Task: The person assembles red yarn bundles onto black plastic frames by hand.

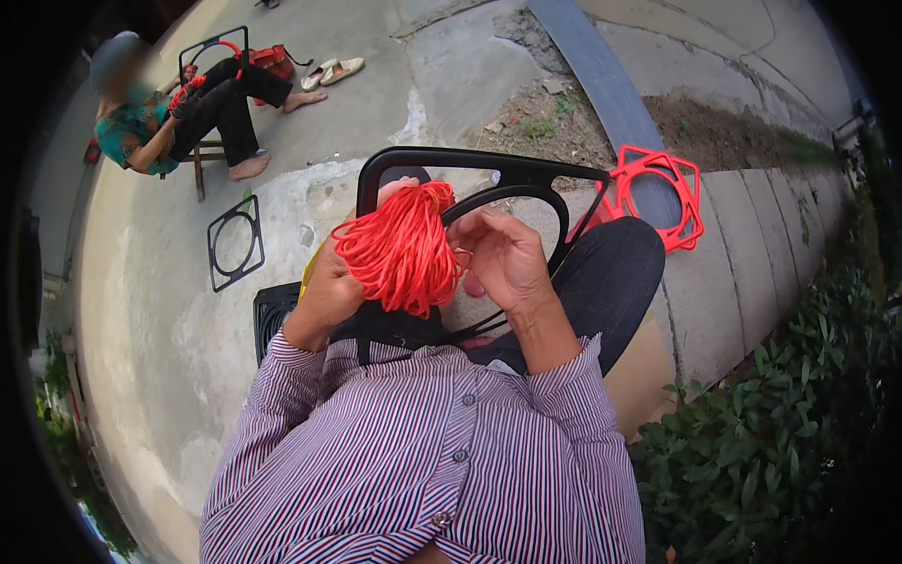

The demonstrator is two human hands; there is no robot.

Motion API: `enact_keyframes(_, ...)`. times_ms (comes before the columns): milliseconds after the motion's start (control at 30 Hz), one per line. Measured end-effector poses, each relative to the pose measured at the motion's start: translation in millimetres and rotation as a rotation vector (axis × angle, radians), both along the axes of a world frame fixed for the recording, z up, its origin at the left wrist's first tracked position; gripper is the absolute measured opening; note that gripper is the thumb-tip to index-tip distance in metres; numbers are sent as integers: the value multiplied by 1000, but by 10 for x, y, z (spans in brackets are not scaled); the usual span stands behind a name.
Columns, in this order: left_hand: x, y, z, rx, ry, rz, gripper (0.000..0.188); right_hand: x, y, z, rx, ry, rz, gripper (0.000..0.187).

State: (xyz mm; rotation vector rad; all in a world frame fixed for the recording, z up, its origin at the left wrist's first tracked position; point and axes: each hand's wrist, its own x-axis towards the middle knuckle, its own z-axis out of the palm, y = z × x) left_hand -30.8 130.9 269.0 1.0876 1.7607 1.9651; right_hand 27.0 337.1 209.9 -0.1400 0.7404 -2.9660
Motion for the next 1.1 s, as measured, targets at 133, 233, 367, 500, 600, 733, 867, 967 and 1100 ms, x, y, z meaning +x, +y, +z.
enact_keyframes(133, 36, -33, 19, -67, 114, -54, 44, -91, -194, 34, -131, -288, -1, 29)
enact_keyframes(233, 11, -1, 77, -67, 164, -80, 45, -51, -147, 132, -53, -143, 77, 37)
enact_keyframes(367, -26, 39, 55, -117, 270, -119, 47, -19, -191, 185, -129, -60, 127, 42)
enact_keyframes(500, 6, 27, 26, -101, 260, -94, 47, -104, -190, 163, -302, 8, 86, 37)
enact_keyframes(600, -27, -131, 15, -249, 82, -64, 39, -205, -34, -33, -167, -157, -203, 33)
enact_keyframes(733, -69, -122, -61, -118, 194, 52, 24, 94, 62, -11, 71, -330, -451, 43)
enact_keyframes(867, -30, -160, 3, -74, -163, -76, 18, 331, 105, 40, -66, 9, -264, 44)
enact_keyframes(967, -76, -157, -11, -121, -347, -164, 19, 458, 12, 161, -260, 261, 42, 46)
enact_keyframes(1100, -146, -254, -132, -76, -464, -52, 18, 573, 90, 278, -219, 248, -26, 45)
